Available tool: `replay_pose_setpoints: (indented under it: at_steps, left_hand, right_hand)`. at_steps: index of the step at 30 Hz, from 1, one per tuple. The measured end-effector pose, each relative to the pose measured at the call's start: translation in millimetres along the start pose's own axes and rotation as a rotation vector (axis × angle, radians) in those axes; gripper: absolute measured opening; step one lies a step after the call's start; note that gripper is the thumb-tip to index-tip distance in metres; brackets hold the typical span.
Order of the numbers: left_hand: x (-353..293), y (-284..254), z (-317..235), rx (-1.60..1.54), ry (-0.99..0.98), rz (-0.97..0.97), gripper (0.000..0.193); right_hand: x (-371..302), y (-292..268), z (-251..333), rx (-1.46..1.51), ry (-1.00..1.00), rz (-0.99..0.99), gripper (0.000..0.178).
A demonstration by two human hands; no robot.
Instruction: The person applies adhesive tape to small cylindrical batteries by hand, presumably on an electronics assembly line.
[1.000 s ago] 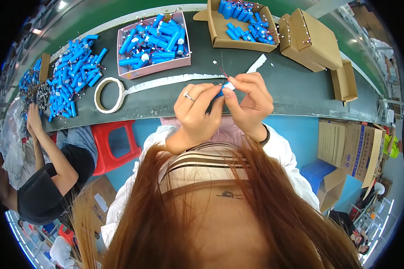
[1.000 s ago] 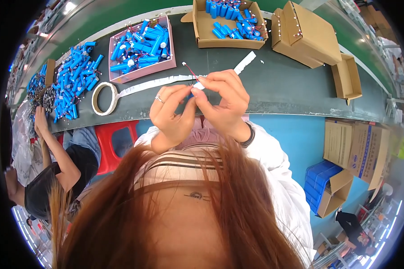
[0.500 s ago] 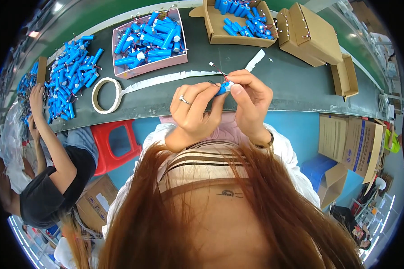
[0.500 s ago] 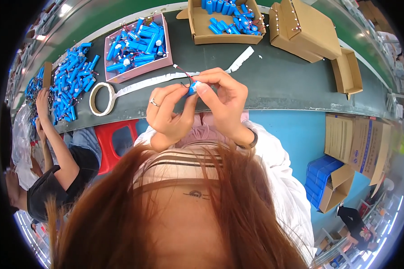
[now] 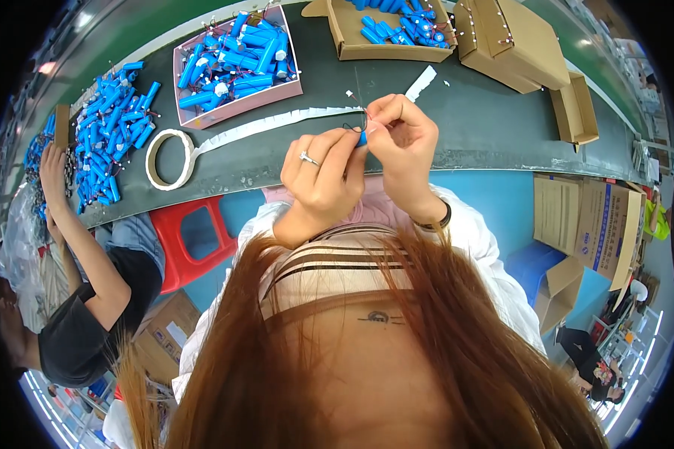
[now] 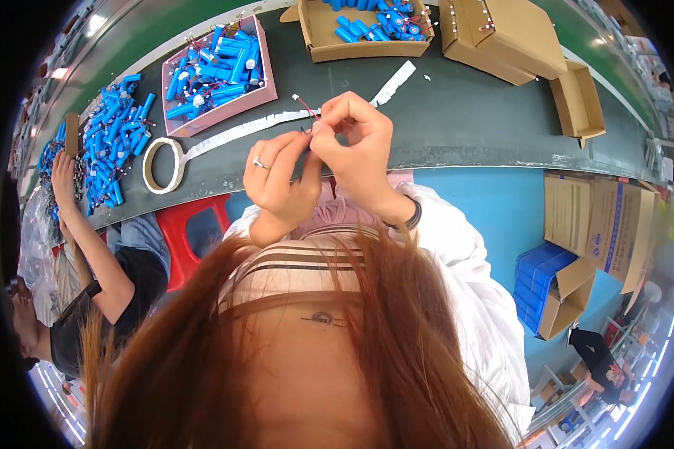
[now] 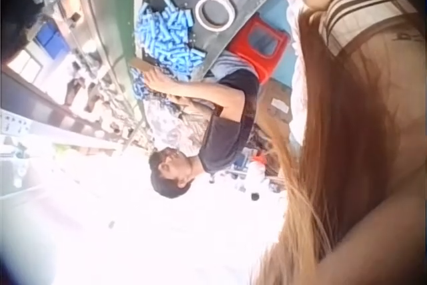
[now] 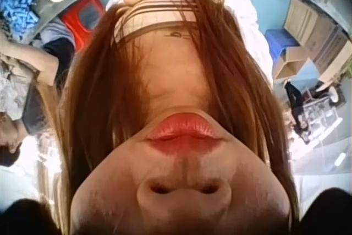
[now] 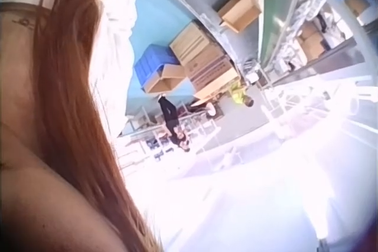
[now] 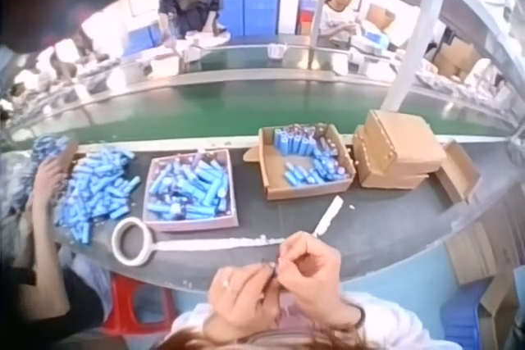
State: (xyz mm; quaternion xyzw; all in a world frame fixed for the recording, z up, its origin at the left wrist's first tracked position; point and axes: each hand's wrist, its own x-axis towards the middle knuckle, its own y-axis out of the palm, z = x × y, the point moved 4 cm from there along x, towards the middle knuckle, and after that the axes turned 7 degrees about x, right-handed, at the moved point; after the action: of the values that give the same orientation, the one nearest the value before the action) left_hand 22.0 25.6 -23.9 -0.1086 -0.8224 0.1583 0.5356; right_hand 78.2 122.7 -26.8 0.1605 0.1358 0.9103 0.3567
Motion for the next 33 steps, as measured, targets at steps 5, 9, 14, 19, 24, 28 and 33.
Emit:
replay_pose_setpoints:
  at_steps: [5, 9, 14, 19, 24, 28, 33]
  left_hand:
    - [-1.2, 0.2, 2.3, -0.009, -0.023, 0.010, 0.023]
    - [-0.6, -0.3, 2.9, -0.109, -0.118, 0.029, 0.022]
    - [4.5, -2.2, 6.9, -0.361, -0.393, 0.098, 0.022]
    - [0.7, -0.2, 14.1, -0.500, -0.549, 0.154, 0.022]
    - [2.7, -2.3, 9.6, -0.527, -0.546, 0.144, 0.023]
    - [3.2, -4.4, 8.5, -0.508, -0.511, 0.153, 0.023]
    - [6.8, -6.9, 6.3, -0.497, -0.504, 0.179, 0.022]
  right_hand:
    - [-1.2, -5.0, -1.2, -0.292, -0.122, -0.006, 0.009]
    - [-2.1, -4.2, -1.7, -0.175, -0.067, 0.033, 0.010]
    - [-6.4, -4.3, 7.9, -0.114, -0.090, 0.079, 0.016]
    - [-12.9, -10.3, 13.4, -0.202, -0.346, 0.003, 0.018]
    - [-14.3, -4.9, 17.0, -0.284, -0.413, 0.005, 0.015]
    - [-10.4, -7.9, 10.4, -0.121, -0.252, 0.028, 0.016]
    - [-3.1, -13.0, -7.2, 0.351, 0.138, 0.112, 0.013]
